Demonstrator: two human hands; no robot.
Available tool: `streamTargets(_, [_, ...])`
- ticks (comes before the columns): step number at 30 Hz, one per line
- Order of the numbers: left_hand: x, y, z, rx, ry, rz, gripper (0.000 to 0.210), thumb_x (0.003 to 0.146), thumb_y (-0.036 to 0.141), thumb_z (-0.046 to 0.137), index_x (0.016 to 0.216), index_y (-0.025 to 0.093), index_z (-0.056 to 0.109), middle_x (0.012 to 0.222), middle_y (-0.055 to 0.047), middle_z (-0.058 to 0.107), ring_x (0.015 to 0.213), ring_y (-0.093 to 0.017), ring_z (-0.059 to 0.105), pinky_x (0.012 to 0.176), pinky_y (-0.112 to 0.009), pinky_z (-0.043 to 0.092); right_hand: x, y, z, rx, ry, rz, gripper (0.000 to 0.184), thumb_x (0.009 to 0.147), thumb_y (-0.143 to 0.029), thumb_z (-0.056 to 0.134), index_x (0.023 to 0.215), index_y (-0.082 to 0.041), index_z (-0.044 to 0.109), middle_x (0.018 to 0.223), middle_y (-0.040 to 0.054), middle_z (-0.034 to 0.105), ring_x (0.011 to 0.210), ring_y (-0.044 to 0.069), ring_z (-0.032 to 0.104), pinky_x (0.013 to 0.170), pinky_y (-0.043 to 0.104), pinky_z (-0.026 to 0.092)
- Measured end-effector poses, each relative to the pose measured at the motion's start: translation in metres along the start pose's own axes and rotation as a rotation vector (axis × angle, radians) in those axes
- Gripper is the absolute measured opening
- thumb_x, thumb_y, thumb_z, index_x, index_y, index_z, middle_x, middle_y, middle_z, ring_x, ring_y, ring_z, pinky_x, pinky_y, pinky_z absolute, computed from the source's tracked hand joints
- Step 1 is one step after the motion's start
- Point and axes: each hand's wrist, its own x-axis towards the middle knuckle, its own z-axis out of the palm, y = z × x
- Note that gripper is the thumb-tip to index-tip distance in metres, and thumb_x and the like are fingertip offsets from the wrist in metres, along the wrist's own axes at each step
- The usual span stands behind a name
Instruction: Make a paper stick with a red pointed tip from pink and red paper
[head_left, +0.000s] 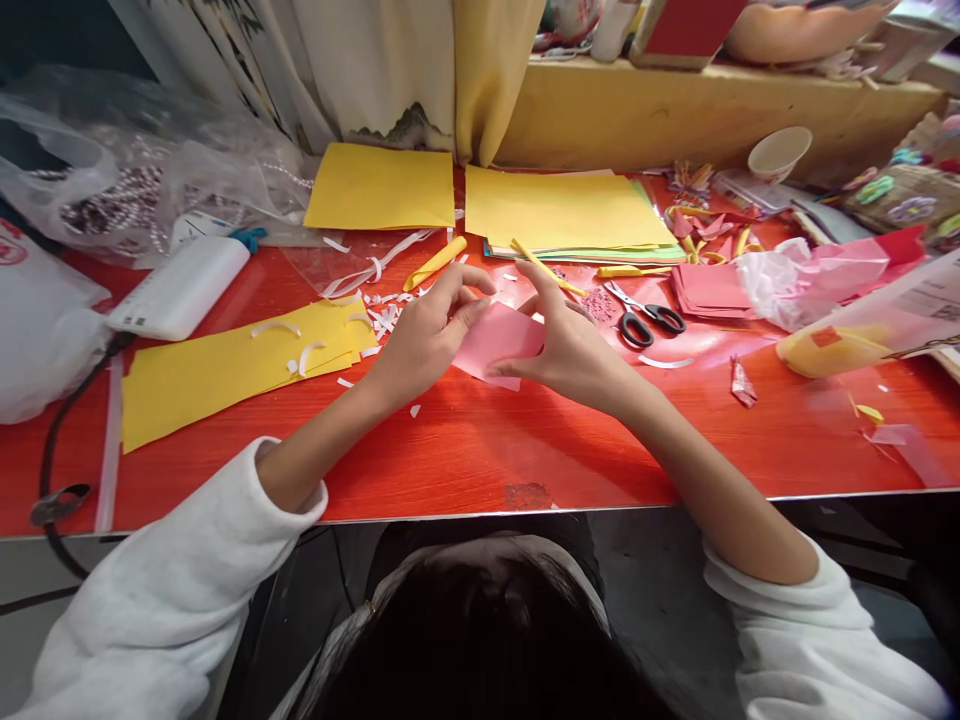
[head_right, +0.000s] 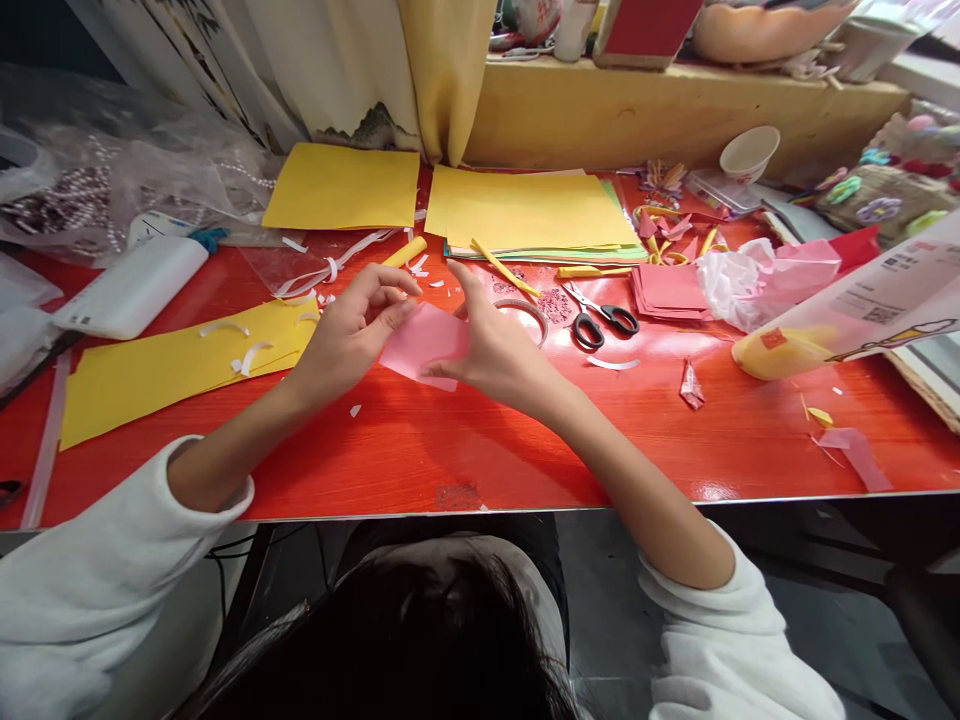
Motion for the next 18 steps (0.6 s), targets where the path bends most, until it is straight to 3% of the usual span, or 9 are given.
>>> streamTargets(6, [0.0021, 0.003, -0.003, -0.045, -0.062, 0.034, 0.017, 0.084, 0.034, 0.06, 0.095, 0.021, 0.06, 0.098, -0.001, 0.06, 0.084, -0.011, 0.056, 0.071, -0.022, 0.046, -0.0006, -0.0037, -0.0041, 0.32, -0.134, 0.153, 0.068, 0.076, -0.022, 0.065, 0.136, -0.019, 0.032, 0.081, 0.0025, 0.062, 0.054, 0.015, 0.061, 0.053, 0.032, 0.053])
streamTargets(13, [0.001, 0.007, -0.0044, 0.04, -0.16, 0.117, 0.033, 0.073, 0.028, 0.071, 0.102, 0.021, 0.056, 0.104, -0.004, 0.055, 0.087, -0.012, 0.054, 0.079, -0.025, 0.047, 0.0014, 0.0, -0.0044, 0.559, -0.17, 0.168, 0.066, 0.074, -0.03, 0.071, 0.131, -0.021, 0.039, 0.073, -0.0009, 0.061, 0.049, 0.011, 0.058, 0.049, 0.027, 0.05])
streamTargets(15, [0.001, 0.0073, -0.0039, 0.015, -0.131, 0.094, 0.022, 0.077, 0.024, 0.066, 0.097, 0.021, 0.056, 0.098, -0.002, 0.057, 0.086, -0.012, 0.055, 0.079, -0.025, 0.047, 0.0022, 0.0003, -0.0022, 0.605, -0.137, 0.201, 0.071, 0.071, -0.026, 0.073, 0.132, -0.021, 0.037, 0.071, -0.0024, 0.06, 0.049, 0.011, 0.058, 0.048, 0.027, 0.05])
streamTargets(18, [0.0011, 0.0067, -0.0033, -0.066, 0.015, 0.007, 0.011, 0.082, 0.024, 0.061, 0.091, 0.02, 0.056, 0.088, 0.0, 0.059, 0.082, -0.011, 0.056, 0.073, -0.024, 0.046, 0.003, -0.0038, -0.0006, 0.695, -0.104, 0.285, 0.082, 0.066, -0.023, 0.076, 0.136, -0.021, 0.032, 0.069, -0.0043, 0.059, 0.048, 0.011, 0.058, 0.049, 0.027, 0.052])
